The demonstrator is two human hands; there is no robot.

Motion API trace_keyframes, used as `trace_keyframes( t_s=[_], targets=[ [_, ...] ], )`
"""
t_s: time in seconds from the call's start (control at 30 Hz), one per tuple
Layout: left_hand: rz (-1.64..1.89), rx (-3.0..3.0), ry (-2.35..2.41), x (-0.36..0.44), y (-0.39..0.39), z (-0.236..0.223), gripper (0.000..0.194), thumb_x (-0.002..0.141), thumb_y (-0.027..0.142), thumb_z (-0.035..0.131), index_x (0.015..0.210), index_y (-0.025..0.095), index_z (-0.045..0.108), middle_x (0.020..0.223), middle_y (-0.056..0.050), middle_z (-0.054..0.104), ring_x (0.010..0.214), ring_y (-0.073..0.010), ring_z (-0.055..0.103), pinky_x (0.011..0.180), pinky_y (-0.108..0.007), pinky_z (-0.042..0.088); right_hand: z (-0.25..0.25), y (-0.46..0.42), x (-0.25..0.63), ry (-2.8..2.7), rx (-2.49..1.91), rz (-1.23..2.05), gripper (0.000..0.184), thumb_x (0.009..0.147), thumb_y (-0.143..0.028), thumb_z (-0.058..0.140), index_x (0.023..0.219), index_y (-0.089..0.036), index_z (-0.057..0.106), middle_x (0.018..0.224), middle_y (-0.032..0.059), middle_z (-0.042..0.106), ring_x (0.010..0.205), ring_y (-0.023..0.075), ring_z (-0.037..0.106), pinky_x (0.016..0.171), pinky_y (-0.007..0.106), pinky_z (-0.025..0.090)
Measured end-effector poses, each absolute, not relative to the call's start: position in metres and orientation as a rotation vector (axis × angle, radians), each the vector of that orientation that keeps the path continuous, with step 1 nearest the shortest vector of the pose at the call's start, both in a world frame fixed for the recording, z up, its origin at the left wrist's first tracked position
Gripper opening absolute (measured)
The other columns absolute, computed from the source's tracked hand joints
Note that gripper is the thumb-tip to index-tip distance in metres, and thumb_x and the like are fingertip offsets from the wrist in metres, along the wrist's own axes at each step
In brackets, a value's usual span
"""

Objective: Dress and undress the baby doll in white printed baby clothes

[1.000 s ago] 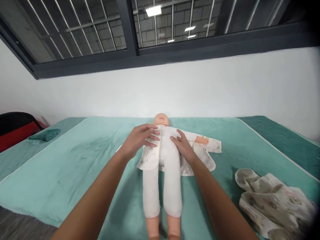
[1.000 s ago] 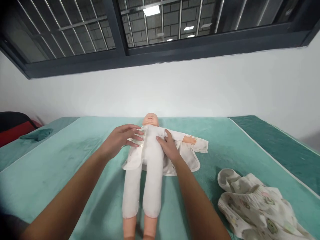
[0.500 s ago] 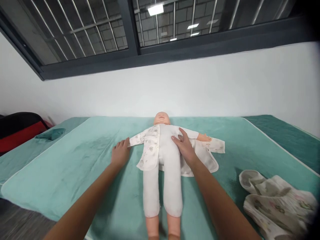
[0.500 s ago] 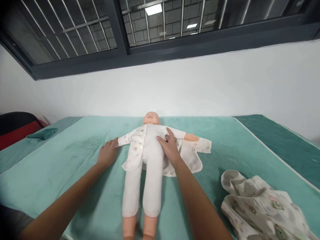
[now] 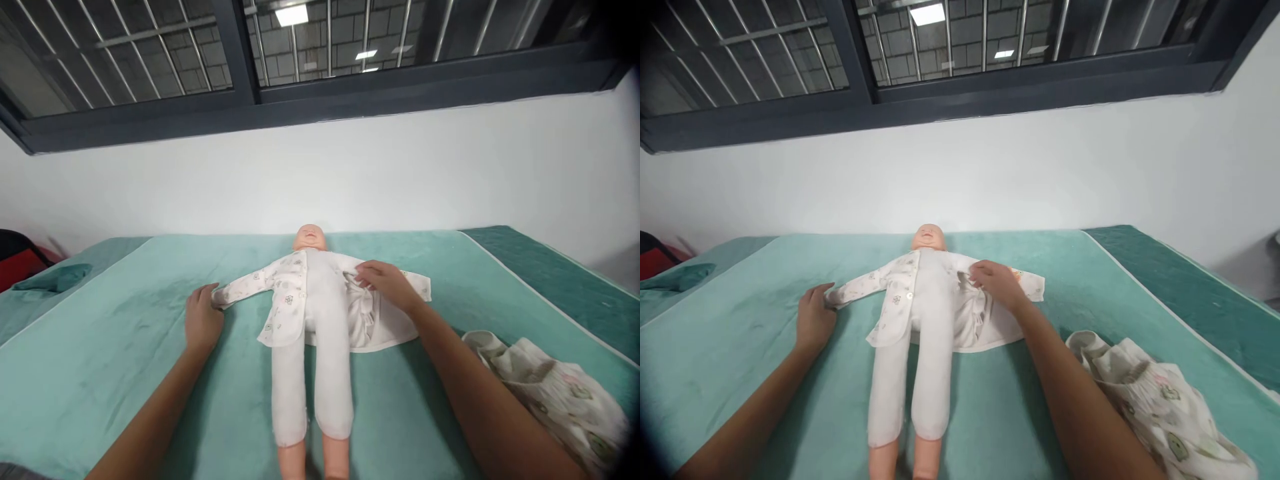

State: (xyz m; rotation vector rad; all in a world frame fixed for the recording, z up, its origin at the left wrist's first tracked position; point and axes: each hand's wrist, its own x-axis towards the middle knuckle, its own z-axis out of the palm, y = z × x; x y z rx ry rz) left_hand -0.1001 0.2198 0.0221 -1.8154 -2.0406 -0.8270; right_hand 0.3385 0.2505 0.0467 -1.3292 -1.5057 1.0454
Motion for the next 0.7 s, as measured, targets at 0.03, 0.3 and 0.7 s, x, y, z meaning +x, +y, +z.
trace_keyframes(
  t_s=[0.03, 0.3, 0.7],
  targets=[
    [-0.895, -1.806, -2.028, -0.096, 0.218, 0.024, 0.052, 0.074, 0.004, 0.041, 0.122, 0.016, 0.057, 0.121, -0.013, 0.056, 0.119, -0.0295, 0.048, 0.102, -0.043, 0.042, 0.046, 0.251, 0.357, -1.456, -1.434, 0.9, 0.031, 0.084, -0.044, 0.055, 0.1, -0.02, 0.067, 0.091, 0.0051, 0.072, 0.081, 0.0181, 0.067, 0.073, 0.029, 0.05],
    [-1.212, -2.082, -1.727, 0.033, 0.236, 0.086, 0.035, 0.087, 0.016, 0.04, 0.116, 0.022, 0.059, 0.121, -0.007, 0.061, 0.119, -0.0256, 0.05, 0.107, -0.042, 0.036, 0.021, 0.251, 0.404, -1.495, -2.027, 0.355, 0.017, 0.081, -0.022, 0.05, 0.083, -0.018, 0.067, 0.088, 0.0134, 0.069, 0.082, 0.024, 0.062, 0.067, 0.031, 0.04],
    [-0.022, -2.793, -1.204, 0.205, 0.297, 0.109, 0.04, 0.082, 0.03, 0.063, 0.118, 0.018, 0.052, 0.113, -0.012, 0.064, 0.103, -0.0292, 0.061, 0.083, -0.04, 0.046, 0.042, 0.25, 0.4, -1.24, -1.315, 0.741, 0.048, 0.09, -0.055, 0.039, 0.101, -0.016, 0.065, 0.093, 0.0094, 0.069, 0.08, 0.0188, 0.064, 0.069, 0.029, 0.05]
  ],
)
